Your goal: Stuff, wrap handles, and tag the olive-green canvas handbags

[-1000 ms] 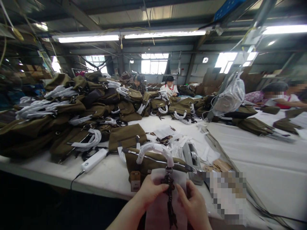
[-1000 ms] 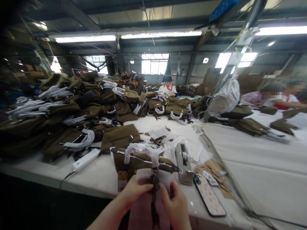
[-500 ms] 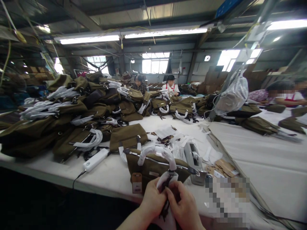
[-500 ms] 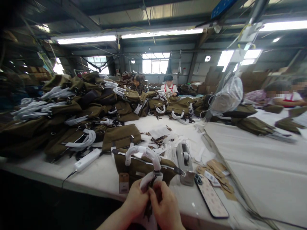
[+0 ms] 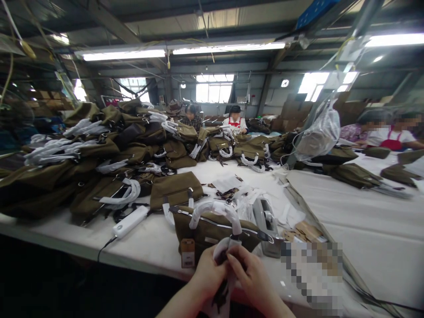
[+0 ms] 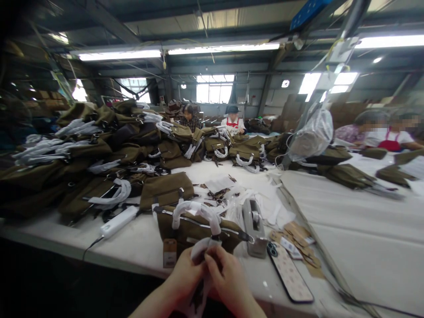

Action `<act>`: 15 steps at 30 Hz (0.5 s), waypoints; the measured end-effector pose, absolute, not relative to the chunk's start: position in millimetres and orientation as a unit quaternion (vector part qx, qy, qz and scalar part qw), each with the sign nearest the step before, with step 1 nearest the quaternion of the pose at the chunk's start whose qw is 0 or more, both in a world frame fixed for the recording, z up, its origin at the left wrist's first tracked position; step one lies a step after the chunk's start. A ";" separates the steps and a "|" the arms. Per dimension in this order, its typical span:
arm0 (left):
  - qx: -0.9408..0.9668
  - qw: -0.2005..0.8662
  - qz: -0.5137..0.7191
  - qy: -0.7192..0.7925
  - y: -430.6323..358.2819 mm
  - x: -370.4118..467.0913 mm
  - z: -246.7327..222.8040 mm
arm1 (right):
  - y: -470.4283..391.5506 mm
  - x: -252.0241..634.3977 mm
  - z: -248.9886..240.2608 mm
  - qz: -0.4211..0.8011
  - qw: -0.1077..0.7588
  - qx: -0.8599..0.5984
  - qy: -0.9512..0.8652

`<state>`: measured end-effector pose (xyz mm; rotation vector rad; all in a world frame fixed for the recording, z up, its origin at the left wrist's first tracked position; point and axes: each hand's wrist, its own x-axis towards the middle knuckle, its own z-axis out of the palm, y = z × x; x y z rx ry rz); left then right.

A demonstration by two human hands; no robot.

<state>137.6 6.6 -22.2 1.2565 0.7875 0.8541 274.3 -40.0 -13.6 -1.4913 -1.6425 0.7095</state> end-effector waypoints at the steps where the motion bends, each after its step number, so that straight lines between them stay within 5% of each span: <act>1: 0.544 0.664 0.375 0.351 8.7 135.9 -21.6 | -41.6 276.5 -15.3 0.286 0.405 -0.584 -0.643; 5: 0.531 0.677 0.361 0.360 11.9 130.0 -18.1 | -45.2 286.5 -23.7 0.263 0.476 -0.641 -0.542; 11: 0.527 0.728 0.332 0.285 11.6 123.7 -6.5 | -30.8 283.7 -28.7 0.295 0.410 -0.666 -0.549; 15: 0.611 0.661 0.305 0.311 15.8 118.7 1.2 | -21.3 275.9 -32.1 0.286 0.426 -0.677 -0.527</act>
